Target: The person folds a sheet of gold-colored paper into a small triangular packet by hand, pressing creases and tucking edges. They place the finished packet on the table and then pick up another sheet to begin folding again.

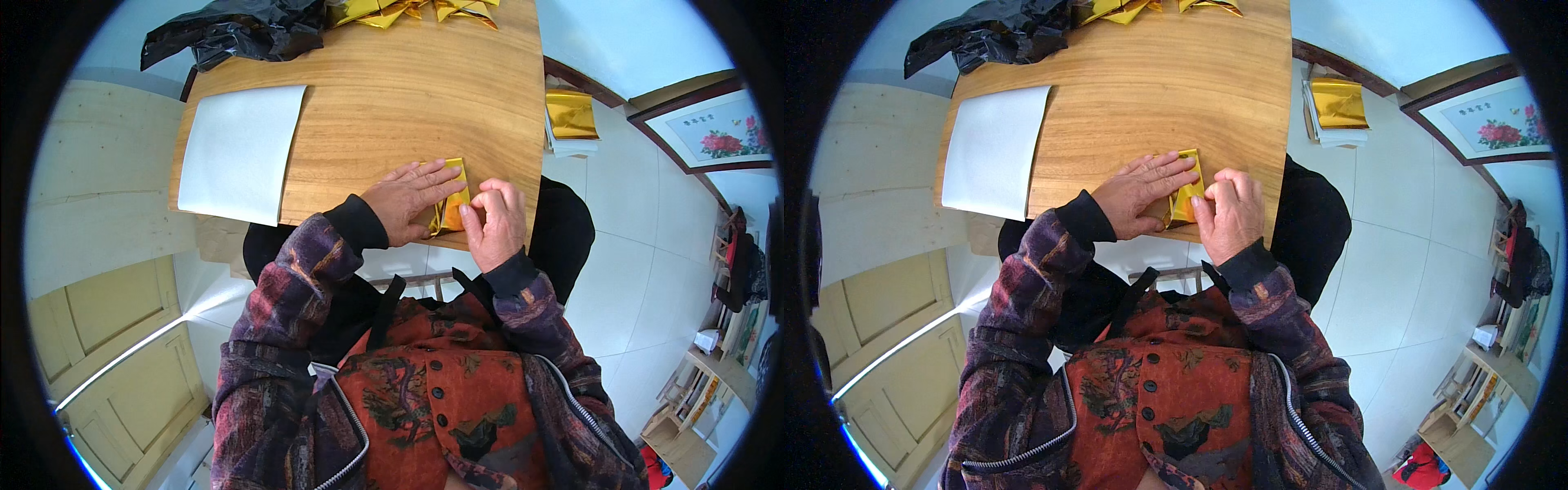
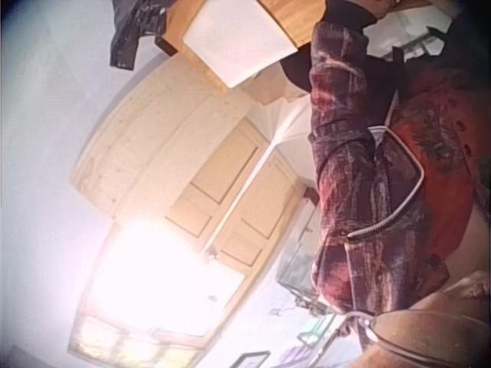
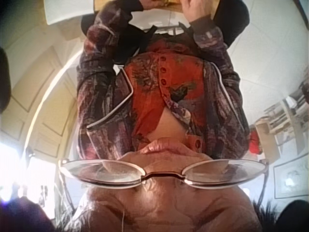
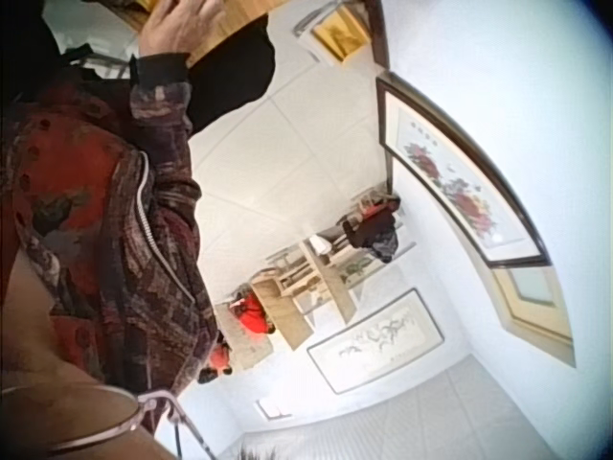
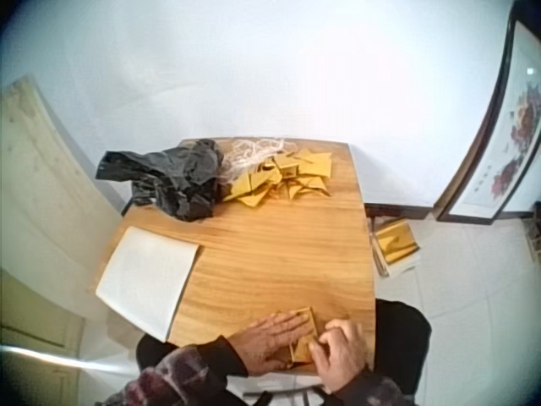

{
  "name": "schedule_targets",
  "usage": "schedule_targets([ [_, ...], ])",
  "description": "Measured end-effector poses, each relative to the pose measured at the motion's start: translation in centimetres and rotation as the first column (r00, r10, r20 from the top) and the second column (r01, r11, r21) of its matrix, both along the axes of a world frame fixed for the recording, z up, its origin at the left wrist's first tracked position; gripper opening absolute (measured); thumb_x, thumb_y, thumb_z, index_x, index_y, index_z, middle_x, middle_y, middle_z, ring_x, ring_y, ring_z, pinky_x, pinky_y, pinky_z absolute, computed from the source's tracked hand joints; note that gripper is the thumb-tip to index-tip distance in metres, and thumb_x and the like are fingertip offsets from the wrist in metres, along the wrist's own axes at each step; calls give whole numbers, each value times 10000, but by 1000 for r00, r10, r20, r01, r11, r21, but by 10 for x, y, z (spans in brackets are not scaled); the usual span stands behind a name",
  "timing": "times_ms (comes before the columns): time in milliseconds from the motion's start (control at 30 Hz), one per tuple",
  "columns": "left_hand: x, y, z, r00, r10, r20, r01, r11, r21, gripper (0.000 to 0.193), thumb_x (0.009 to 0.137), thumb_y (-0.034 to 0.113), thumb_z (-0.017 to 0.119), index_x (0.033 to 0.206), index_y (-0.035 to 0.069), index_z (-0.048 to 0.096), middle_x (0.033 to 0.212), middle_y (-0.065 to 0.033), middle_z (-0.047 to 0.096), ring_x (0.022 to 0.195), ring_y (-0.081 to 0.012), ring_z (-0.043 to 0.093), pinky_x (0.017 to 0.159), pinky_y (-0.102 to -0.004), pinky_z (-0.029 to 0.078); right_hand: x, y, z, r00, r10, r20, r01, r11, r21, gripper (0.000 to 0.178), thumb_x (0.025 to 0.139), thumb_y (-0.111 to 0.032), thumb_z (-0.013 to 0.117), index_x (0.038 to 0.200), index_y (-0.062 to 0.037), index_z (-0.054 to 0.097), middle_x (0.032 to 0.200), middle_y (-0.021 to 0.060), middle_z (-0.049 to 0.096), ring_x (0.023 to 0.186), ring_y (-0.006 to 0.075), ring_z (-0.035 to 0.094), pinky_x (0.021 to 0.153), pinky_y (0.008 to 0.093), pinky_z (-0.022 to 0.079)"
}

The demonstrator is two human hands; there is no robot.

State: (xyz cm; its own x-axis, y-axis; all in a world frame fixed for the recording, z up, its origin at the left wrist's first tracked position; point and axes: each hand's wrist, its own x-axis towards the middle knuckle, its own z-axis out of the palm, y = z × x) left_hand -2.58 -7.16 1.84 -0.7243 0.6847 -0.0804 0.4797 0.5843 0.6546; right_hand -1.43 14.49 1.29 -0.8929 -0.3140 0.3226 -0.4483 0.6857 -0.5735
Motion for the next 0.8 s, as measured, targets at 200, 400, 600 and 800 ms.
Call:
schedule_targets([
  [200,0,0,-2,1000,3,-16,-3,1000,-2,941,710,157,757,1519,181,277,1586,-57,255,1470,-301,197,1182,-500,163,1,1,-1,1000,21,21,-21,1000,-17,173,787,-121,709,847,-58,560,1118,134,553,990,339,509,852,444,418],
  [400,0,0,-3,1000,2,-21,-2,1000,5,930,712,144,754,1516,179,287,1585,-57,258,1469,-299,199,1184,-498,161,0,2,0,998,54,34,-53,998,-45,159,793,-138,702,837,-61,570,1228,140,550,1065,350,507,905,455,404],
  [600,0,1,1,1000,8,-16,-8,1000,12,939,708,115,752,1518,170,278,1573,-64,280,1464,-305,211,1183,-494,167,-2,5,2,991,108,80,-101,992,-81,156,779,-134,705,805,-58,571,1291,150,541,1138,365,491,952,457,390],
  [800,1,1,6,995,70,70,-76,993,89,937,720,94,743,1518,136,254,1514,-161,351,1443,-343,251,1172,-504,190,-5,11,1,979,147,141,-120,975,-188,148,807,-121,680,799,-53,549,1284,158,550,1147,351,497,974,435,388],
])
